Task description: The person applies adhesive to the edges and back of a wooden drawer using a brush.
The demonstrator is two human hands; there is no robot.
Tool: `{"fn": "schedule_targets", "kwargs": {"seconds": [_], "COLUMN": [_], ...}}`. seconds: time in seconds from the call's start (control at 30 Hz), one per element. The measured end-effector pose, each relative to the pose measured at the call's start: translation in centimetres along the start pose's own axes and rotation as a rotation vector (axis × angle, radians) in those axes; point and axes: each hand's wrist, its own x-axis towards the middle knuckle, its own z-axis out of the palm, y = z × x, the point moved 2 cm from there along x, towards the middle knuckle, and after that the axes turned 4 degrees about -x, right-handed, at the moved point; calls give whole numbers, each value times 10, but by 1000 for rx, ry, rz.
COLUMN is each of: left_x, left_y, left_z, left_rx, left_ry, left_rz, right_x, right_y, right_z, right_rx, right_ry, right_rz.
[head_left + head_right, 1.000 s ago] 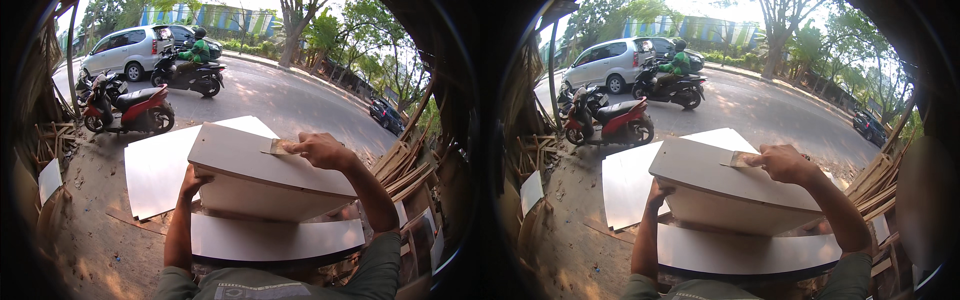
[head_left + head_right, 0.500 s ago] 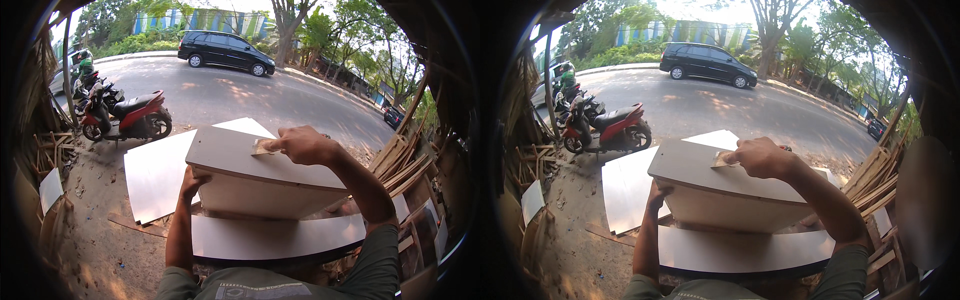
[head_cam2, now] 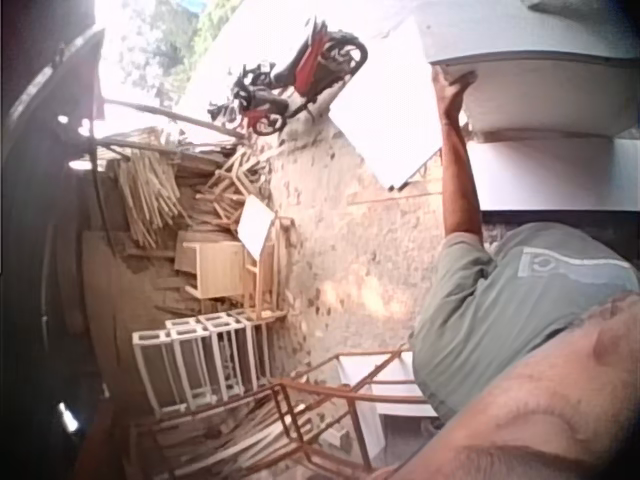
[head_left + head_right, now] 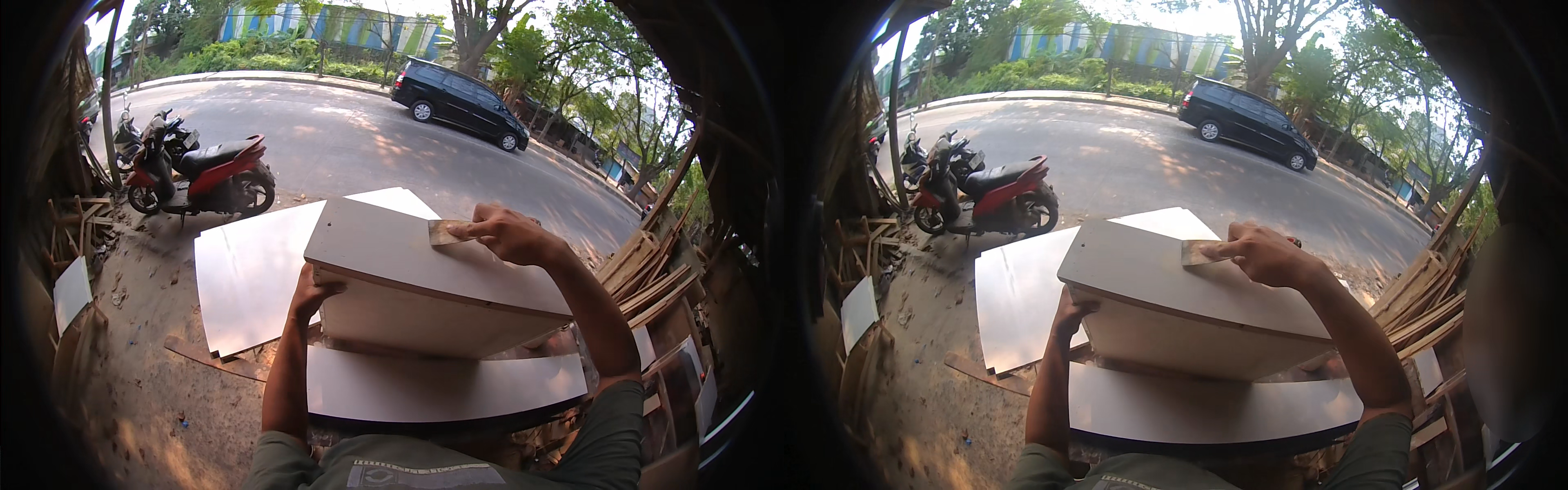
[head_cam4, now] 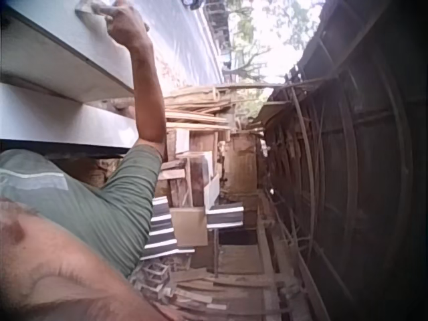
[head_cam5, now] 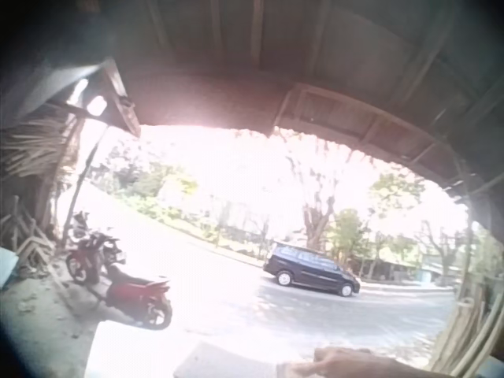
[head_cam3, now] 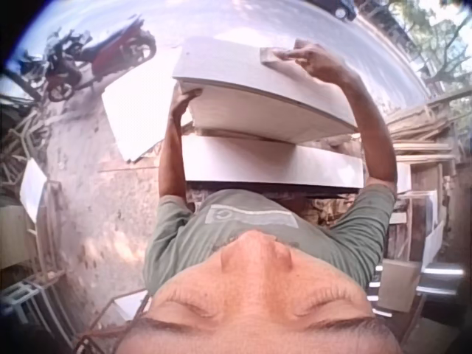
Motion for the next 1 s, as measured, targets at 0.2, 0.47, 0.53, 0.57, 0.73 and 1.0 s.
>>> {"fn": "schedule_targets", "kwargs": {"seconds": [0.2,0.47,0.53,0.57,0.73,1.0], "left_x": [0,0,1,1,0,1], "left_y": [2,13,10,10,7,6], "left_z": [-1,6,5,4,7,2], "left_rx": [35,37,32,31,33,17], "left_ry": [26,71,58,51,31,44], "left_rz": [21,28,17,12,33,34], "right_x": [-4,15,12,8,-23,-17], "right_y": [16,-46,-56,-59,-63,-110], "right_z": [-11,-35,-29,-25,-34,-61], "right_rx": [-150,-295,-283,-277,-324,-269], "right_ry": [-60,-63,-118,-145,-249,-263], "right_rz": [25,100,165,197,289,212]}}
